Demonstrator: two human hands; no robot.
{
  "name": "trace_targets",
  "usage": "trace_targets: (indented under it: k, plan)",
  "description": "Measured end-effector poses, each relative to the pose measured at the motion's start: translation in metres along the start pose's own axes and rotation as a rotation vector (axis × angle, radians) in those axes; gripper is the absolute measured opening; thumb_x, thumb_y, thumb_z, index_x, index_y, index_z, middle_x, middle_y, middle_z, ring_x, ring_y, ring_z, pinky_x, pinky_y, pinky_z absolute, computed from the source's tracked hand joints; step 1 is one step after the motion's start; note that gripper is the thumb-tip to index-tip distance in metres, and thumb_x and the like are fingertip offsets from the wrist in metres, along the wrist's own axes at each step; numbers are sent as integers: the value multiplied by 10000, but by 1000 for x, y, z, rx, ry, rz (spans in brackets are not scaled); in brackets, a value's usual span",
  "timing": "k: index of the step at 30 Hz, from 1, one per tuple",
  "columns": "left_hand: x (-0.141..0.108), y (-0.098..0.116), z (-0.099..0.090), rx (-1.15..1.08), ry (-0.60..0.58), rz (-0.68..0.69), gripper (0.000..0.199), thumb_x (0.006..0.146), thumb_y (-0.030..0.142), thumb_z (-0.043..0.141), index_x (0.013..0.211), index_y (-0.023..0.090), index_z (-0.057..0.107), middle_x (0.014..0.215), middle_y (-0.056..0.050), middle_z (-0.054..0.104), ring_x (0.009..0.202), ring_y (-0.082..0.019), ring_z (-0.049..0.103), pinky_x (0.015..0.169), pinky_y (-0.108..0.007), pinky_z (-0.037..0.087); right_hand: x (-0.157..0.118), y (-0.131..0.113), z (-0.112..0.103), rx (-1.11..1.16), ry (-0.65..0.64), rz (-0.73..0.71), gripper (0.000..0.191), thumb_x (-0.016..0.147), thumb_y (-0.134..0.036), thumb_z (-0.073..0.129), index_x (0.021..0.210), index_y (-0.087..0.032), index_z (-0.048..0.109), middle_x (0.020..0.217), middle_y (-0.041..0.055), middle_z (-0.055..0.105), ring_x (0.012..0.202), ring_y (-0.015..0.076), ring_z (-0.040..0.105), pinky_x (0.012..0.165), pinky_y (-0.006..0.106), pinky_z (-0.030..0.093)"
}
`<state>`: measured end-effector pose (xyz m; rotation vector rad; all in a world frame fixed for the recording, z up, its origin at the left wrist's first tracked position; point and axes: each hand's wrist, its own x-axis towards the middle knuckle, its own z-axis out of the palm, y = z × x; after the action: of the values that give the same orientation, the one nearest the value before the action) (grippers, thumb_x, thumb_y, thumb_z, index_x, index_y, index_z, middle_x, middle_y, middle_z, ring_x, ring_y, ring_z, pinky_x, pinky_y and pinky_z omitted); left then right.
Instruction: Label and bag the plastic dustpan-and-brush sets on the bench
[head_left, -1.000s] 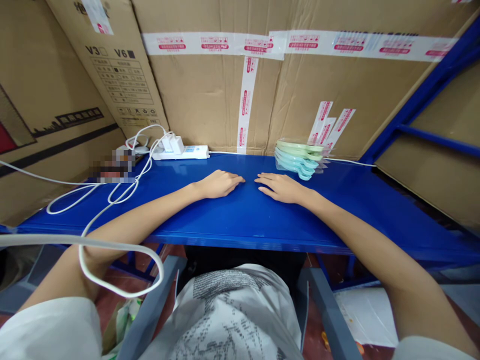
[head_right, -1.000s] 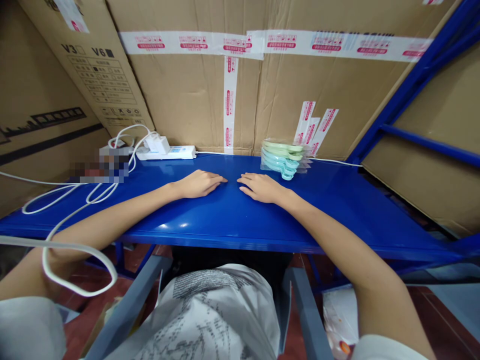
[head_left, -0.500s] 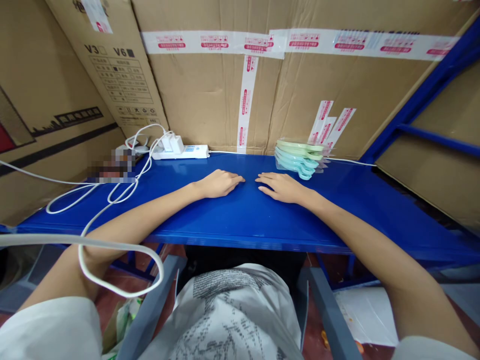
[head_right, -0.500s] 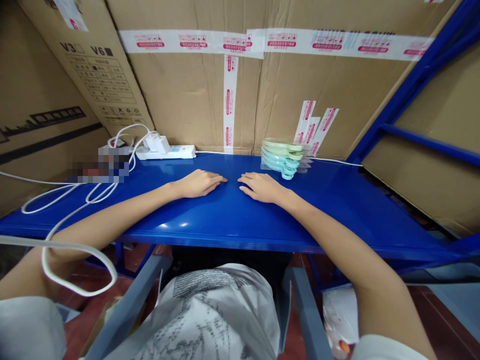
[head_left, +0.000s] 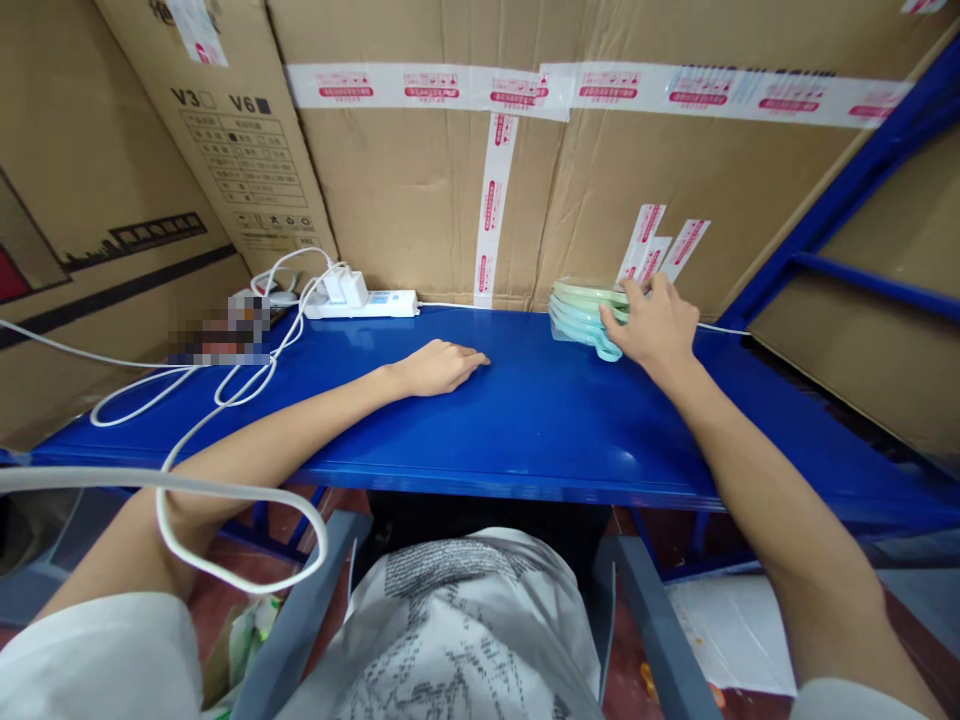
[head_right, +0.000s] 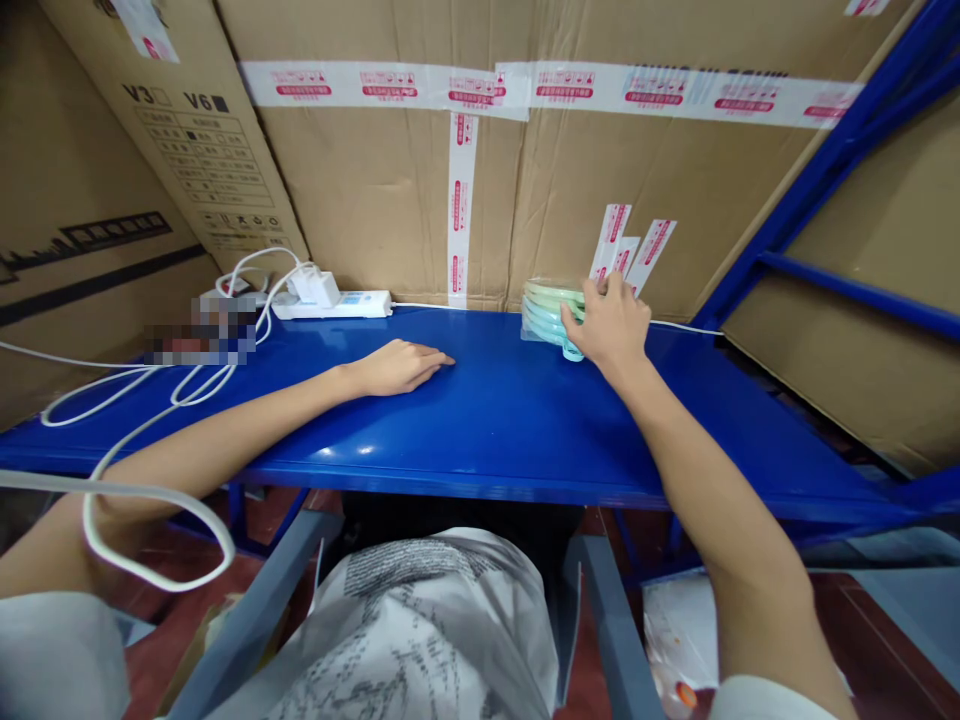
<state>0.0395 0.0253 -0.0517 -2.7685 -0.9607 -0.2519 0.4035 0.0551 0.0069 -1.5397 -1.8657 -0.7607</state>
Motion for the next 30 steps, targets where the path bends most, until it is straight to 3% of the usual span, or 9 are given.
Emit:
trace_targets:
  k: [4, 11, 17, 20, 23, 26, 30]
  plan:
    - [0, 0, 0, -4, -5, 3, 401, 1073, 182, 426, 1413, 162, 637, 1312, -105, 767, 1124, -261, 769, 910, -362, 594, -3, 7, 15, 15, -63, 72, 412, 998, -447, 568, 1256, -147, 682, 1211, 231, 645, 976, 390, 653, 841, 524, 484]
    - [0, -1, 2, -4, 9, 10, 390, 1080, 194, 420, 1403, 181, 640, 1304, -102, 769, 1125, -243, 767, 909, -338, 587, 10, 24, 22, 154, -6, 125, 278, 937, -402, 620, 1046, -170, 728, 1027, 193, 694, 961, 370, 639, 864, 482, 488]
    - [1, 0, 1, -10, -8, -13, 389, 1084, 187, 426, 1416, 185, 628, 1331, -96, 760, 1167, -246, 756, 916, -336, 590, 19, 50, 5, 296, 178, 256, 233, 887, -424, 666, 770, -238, 589, 789, 89, 667, 788, 291, 614, 804, 426, 472]
    - [1, 0, 2, -16, -2, -11, 389, 1086, 192, 424, 1417, 186, 627, 1336, -96, 757, 1168, -247, 757, 909, -342, 596, 23, 61, -2, 455, 318, 287, 281, 874, -480, 693, 772, -243, 582, 754, 41, 646, 728, 253, 586, 767, 417, 475]
    - [1, -2, 4, -29, 18, -3, 371, 1087, 203, 422, 1389, 192, 637, 1311, -94, 761, 1145, -245, 761, 899, -350, 603, 26, 62, -2, 725, 422, 246, 332, 887, -578, 718, 856, -262, 621, 858, 71, 687, 789, 276, 597, 755, 442, 491]
    - [1, -2, 5, -50, 146, -38, 363, 1081, 215, 428, 1393, 182, 610, 1286, -117, 740, 1134, -249, 746, 896, -370, 610, 28, 51, 2, 1041, 409, 214, 354, 868, -623, 779, 912, -313, 613, 928, 81, 695, 854, 310, 604, 795, 473, 512]
    - [1, 0, -1, -129, 568, -97, 529, 1023, 241, 558, 1536, 169, 448, 1428, -191, 595, 1319, -296, 627, 995, -443, 601, 23, 25, 6, 1258, 284, 202, 447, 799, -652, 815, 915, -300, 565, 818, 20, 617, 759, 279, 625, 714, 461, 544]
